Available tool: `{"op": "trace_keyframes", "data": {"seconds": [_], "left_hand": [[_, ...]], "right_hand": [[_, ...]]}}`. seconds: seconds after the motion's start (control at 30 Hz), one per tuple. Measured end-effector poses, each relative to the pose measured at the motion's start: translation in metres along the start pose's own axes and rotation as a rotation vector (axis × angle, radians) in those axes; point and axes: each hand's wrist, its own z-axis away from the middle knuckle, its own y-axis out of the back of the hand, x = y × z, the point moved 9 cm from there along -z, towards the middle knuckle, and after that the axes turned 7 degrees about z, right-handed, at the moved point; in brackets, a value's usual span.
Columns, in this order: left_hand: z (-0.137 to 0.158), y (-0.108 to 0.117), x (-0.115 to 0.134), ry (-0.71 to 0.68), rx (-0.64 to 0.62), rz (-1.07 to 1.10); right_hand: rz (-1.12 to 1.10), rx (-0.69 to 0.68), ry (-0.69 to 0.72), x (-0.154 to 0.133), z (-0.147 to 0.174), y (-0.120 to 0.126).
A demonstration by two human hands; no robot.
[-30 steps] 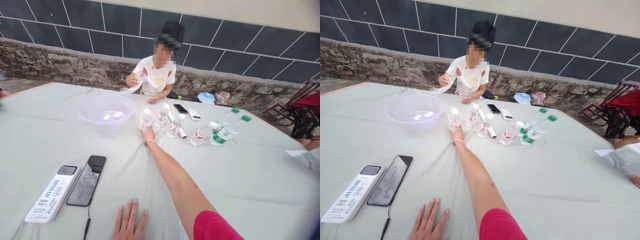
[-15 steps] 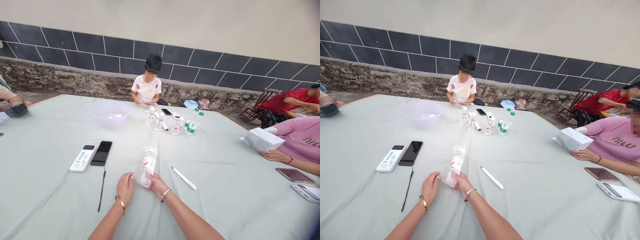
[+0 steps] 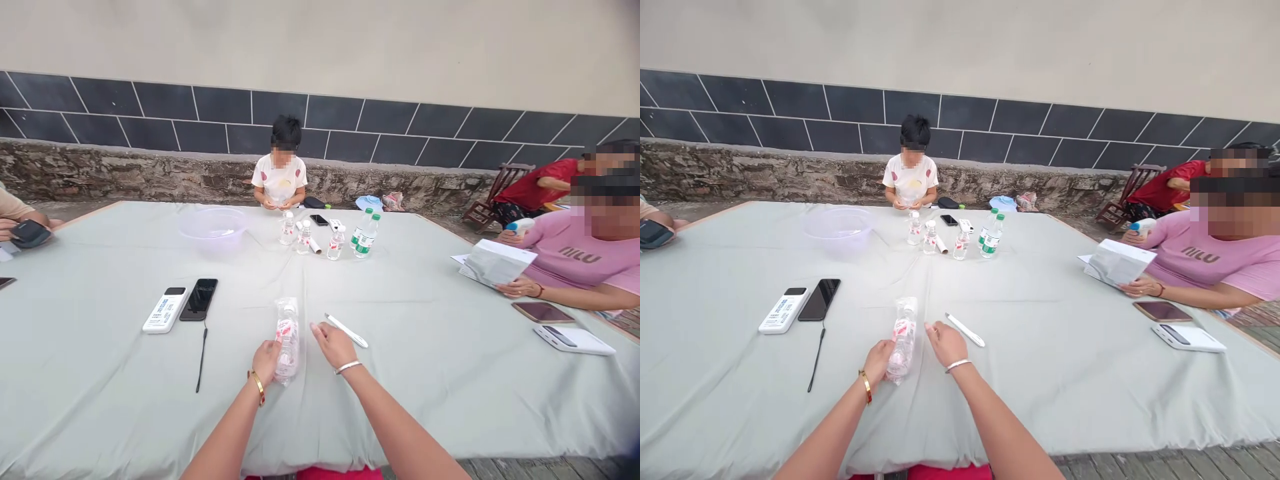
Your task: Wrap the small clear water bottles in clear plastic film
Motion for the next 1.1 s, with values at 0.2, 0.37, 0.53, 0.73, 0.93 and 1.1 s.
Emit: {"op": "trace_keyframes", "data": {"seconds": [0.2,0.37,0.53,0.73,0.93,1.1], "left_hand": [[-0.006,0.000,0.013,-0.054,-0.014,-0.205],[0.000,-0.012,0.015,-0.051,-0.093,-0.290],[0.004,-0.020,0.011,-0.042,-0.093,-0.319],[0.004,-0.018,0.013,-0.066,-0.064,-0.316],[0.004,-0.017,0.012,-0.063,-0.070,-0.254],[0.000,-0.017,0.005,-0.045,-0.077,-0.193]], "right_hand": [[0.277,-0.031,-0.184,0.094,-0.004,0.011],[0.049,-0.049,-0.130,0.078,0.002,0.012],[-0.071,-0.012,-0.014,0.019,-0.015,0.028],[0.179,0.020,0.045,-0.015,-0.026,0.026],[0.173,0.029,0.229,-0.014,0.037,0.033],[-0.017,-0.091,0.462,-0.016,0.118,0.045]]}}
